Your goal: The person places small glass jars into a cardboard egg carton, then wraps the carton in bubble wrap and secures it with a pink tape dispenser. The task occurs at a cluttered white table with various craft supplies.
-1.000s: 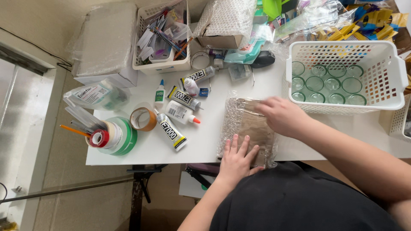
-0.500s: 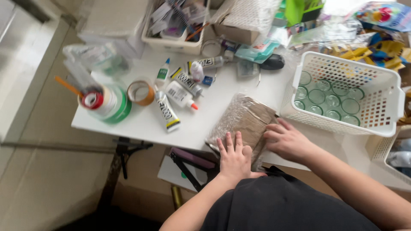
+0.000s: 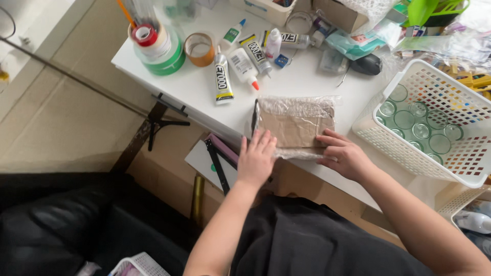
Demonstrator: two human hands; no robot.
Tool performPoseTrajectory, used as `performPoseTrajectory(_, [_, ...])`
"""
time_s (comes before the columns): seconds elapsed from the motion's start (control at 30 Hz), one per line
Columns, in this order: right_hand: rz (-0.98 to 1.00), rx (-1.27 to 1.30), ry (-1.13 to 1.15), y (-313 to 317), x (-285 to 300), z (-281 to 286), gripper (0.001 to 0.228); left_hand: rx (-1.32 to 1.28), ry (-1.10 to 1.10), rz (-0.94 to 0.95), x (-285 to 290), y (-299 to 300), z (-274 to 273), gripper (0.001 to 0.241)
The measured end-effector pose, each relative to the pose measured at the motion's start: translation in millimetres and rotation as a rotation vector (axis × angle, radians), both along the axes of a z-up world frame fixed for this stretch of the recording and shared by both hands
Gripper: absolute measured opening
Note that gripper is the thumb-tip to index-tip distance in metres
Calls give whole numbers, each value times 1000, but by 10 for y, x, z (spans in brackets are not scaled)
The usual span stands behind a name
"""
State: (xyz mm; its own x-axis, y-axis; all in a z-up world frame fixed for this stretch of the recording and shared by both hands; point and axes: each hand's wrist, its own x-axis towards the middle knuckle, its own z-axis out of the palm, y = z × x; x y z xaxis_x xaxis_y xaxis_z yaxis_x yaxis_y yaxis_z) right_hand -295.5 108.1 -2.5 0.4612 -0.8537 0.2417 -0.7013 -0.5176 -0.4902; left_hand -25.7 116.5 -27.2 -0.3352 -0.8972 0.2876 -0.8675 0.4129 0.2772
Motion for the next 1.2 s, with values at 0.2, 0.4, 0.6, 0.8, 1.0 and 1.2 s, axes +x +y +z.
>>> performPoseTrajectory(0.2, [-181, 112, -143, 189, 192, -107, 22, 160, 250, 78, 99, -79, -106, 56])
performPoseTrajectory(0.4, [-389, 121, -194, 367, 126, -309, 21, 175, 389, 43, 132, -134, -331, 46])
performPoseTrajectory(0.6, [-183, -303, -58, 169, 89, -113, 20, -2, 293, 63, 128, -187, -139, 25])
performPoseTrajectory(0.8, [-20, -180, 11, -22, -4, -352, 23, -348, 44, 32, 103, -283, -359, 21])
performPoseTrajectory(1.0, [-88, 72, 101, -59, -42, -475, 35, -260, 53, -48, -11, -254, -278, 21])
performPoseTrajectory(1.2, [-198, 151, 106, -121, -47, -459, 30, -304, 73, -129, -107, -379, -237, 27])
